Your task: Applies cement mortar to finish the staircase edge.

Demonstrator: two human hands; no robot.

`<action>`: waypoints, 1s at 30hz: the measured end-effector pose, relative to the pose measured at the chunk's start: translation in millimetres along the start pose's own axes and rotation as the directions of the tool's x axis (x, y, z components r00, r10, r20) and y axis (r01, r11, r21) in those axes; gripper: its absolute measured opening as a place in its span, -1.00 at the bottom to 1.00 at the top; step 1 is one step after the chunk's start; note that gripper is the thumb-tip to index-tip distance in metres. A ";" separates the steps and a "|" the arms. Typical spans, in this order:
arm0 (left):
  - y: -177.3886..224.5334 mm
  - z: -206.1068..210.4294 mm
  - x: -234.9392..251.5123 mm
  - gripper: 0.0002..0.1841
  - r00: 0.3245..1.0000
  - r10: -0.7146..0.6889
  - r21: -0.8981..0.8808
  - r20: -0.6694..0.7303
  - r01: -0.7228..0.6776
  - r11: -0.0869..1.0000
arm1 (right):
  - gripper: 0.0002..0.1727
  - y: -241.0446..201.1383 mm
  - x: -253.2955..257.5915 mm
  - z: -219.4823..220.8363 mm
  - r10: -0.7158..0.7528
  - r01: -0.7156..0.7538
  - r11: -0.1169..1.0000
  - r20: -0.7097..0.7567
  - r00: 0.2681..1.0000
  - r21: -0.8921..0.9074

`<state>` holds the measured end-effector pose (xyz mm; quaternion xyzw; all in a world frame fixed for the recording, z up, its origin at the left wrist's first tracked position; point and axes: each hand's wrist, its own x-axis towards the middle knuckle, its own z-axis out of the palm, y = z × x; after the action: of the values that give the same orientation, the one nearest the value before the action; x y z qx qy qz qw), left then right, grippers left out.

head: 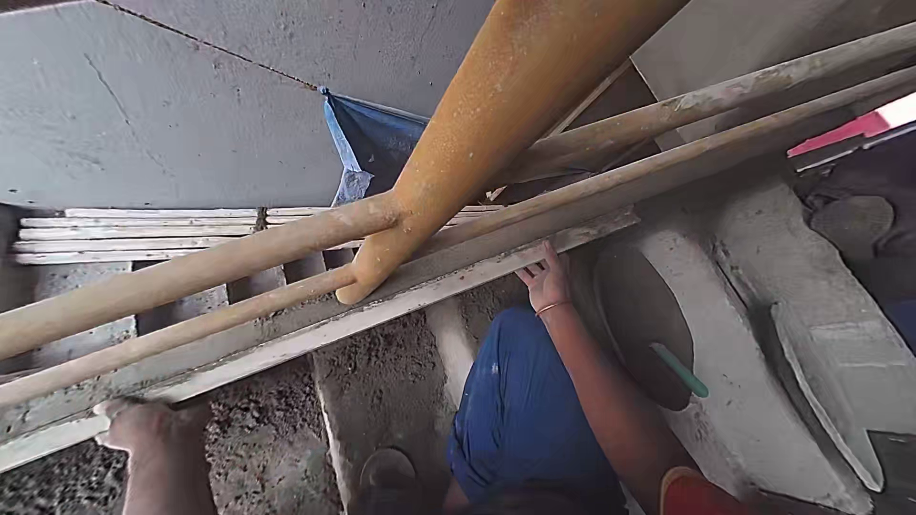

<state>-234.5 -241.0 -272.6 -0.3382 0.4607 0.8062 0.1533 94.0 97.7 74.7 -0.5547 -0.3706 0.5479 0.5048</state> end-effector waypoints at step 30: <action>3.0 12.5 -1.4 -0.20 0.979 0.015 0.125 -0.203 0.011 0.992 | -0.13 -34.5 28.6 -0.7 -0.200 0.131 0.928 -0.168 0.965 -0.349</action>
<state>-240.2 -231.9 -265.4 -0.4080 0.5241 0.7370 0.1255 103.1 132.6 101.3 -0.6513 -0.4510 0.3735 0.4826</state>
